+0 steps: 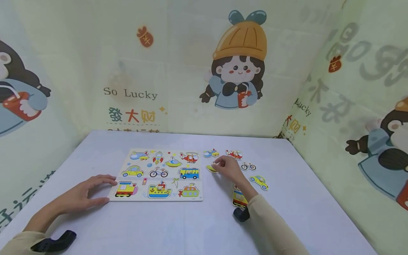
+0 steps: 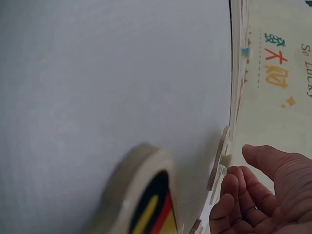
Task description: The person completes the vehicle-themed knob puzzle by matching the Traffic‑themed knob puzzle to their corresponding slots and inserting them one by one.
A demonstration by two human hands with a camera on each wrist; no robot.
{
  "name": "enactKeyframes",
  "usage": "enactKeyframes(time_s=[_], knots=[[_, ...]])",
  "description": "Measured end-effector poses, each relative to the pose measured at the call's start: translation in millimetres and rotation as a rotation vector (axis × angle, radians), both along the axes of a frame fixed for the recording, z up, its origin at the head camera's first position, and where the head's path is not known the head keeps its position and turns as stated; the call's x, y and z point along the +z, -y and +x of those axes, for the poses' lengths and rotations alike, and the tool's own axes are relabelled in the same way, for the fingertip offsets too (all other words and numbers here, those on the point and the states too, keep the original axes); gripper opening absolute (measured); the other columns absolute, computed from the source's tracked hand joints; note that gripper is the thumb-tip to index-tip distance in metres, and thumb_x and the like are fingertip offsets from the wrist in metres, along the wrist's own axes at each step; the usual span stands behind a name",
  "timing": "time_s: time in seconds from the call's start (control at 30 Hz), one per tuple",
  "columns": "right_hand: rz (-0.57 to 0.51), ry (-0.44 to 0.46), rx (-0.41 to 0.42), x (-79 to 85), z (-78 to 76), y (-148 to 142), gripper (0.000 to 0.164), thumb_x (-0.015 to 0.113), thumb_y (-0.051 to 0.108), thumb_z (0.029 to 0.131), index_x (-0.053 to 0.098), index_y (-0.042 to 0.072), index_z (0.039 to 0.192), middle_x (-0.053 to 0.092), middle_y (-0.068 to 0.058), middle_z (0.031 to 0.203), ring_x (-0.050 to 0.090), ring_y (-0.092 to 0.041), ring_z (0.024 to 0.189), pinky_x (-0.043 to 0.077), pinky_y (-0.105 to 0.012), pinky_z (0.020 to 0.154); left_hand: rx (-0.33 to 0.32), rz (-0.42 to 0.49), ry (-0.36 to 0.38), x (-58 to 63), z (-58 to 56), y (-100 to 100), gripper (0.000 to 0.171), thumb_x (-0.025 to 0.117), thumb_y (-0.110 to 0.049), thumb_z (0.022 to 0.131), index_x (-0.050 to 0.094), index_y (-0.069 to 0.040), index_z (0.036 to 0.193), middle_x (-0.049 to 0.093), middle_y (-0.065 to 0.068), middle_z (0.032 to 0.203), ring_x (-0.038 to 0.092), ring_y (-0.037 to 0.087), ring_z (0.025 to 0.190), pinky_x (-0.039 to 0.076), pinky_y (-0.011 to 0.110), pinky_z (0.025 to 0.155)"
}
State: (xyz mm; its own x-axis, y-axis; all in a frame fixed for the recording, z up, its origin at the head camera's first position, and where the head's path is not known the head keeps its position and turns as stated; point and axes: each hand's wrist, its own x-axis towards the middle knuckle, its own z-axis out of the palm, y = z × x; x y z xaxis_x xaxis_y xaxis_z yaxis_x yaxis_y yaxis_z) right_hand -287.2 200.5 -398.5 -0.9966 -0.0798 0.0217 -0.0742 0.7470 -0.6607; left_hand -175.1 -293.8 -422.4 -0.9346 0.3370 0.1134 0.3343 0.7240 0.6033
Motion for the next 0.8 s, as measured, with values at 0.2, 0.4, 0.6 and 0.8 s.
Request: enactKeyframes(time_s=[0.2, 0.4, 0.6, 0.8], knots=[[0.074, -0.017, 0.055, 0.9, -2.9, 3.1, 0.02, 0.077, 0.018, 0.091, 0.073, 0.005, 0.105, 0.066, -0.004, 0.086, 0.056, -0.018, 0.077, 0.046, -0.026, 0.064, -0.002, 0.0, -0.003, -2.3, -0.8, 1.2, 0.047, 0.083, -0.037, 0.084, 0.066, -0.023, 0.126, 0.058, 0.013, 0.142, 0.045, 0.045, 0.136, 0.039, 0.074, 0.104], [0.14, -0.035, 0.096, 3.7, -5.6, 8.8, 0.018, 0.078, 0.016, 0.09, 0.073, 0.004, 0.103, 0.068, -0.004, 0.086, 0.058, -0.017, 0.076, 0.049, -0.027, 0.067, -0.002, 0.0, -0.009, -2.5, -0.9, 1.2, 0.047, 0.083, -0.037, 0.084, 0.066, -0.023, 0.125, 0.058, 0.013, 0.141, 0.045, 0.045, 0.136, 0.039, 0.074, 0.105], [0.164, -0.04, 0.104, 1.9, -7.7, 9.4, 0.016, 0.078, 0.014, 0.09, 0.073, 0.004, 0.101, 0.068, -0.004, 0.086, 0.058, -0.017, 0.077, 0.049, -0.027, 0.067, 0.0, -0.007, -0.017, -0.7, -0.2, 0.9, 0.047, 0.083, -0.037, 0.084, 0.066, -0.023, 0.126, 0.058, 0.013, 0.142, 0.044, 0.045, 0.136, 0.038, 0.074, 0.105], [0.171, -0.033, 0.12, 2.6, -8.7, 9.2, 0.014, 0.076, 0.012, 0.09, 0.073, 0.002, 0.1, 0.069, -0.004, 0.087, 0.058, -0.017, 0.078, 0.05, -0.028, 0.069, -0.001, -0.003, -0.019, -0.7, 1.3, -0.7, 0.047, 0.083, -0.036, 0.084, 0.066, -0.023, 0.126, 0.058, 0.014, 0.142, 0.045, 0.045, 0.135, 0.039, 0.074, 0.104]])
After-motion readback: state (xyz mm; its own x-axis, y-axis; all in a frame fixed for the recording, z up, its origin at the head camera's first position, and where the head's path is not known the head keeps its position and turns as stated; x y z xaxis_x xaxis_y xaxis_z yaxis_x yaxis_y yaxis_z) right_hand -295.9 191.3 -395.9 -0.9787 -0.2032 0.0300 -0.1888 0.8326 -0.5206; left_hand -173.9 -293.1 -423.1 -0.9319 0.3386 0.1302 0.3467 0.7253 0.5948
